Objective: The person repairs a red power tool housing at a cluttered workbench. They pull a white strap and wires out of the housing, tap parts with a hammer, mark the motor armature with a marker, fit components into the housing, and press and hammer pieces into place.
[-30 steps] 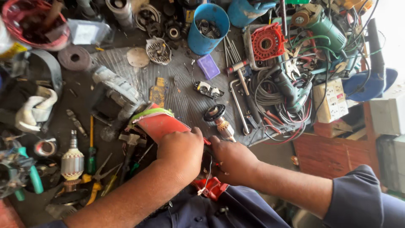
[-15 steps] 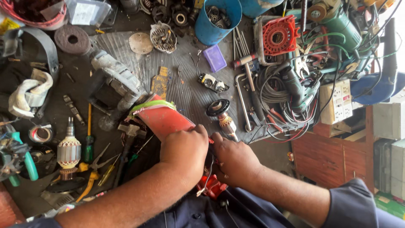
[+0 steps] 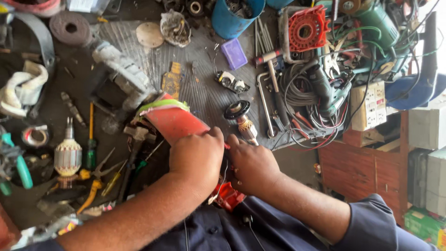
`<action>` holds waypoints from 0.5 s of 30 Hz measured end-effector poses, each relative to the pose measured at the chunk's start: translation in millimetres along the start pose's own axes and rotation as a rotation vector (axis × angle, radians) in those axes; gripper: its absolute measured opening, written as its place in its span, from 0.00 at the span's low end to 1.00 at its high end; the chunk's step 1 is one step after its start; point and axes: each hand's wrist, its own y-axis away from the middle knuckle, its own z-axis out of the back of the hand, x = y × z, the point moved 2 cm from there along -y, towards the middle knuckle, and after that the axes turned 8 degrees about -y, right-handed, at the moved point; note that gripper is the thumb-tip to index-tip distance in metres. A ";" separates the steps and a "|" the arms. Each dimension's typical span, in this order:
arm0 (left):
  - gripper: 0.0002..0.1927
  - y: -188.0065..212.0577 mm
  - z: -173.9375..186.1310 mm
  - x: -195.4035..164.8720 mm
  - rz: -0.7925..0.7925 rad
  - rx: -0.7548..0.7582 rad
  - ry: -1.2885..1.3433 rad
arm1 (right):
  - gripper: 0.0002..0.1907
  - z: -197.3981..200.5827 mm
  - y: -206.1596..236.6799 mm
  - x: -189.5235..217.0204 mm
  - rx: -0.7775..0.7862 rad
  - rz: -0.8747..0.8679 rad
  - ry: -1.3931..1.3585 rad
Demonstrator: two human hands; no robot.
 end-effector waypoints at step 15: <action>0.12 8.1 7.3 0.2 -0.008 -0.047 -0.093 | 0.32 -8.3 3.3 4.9 -0.137 0.159 0.178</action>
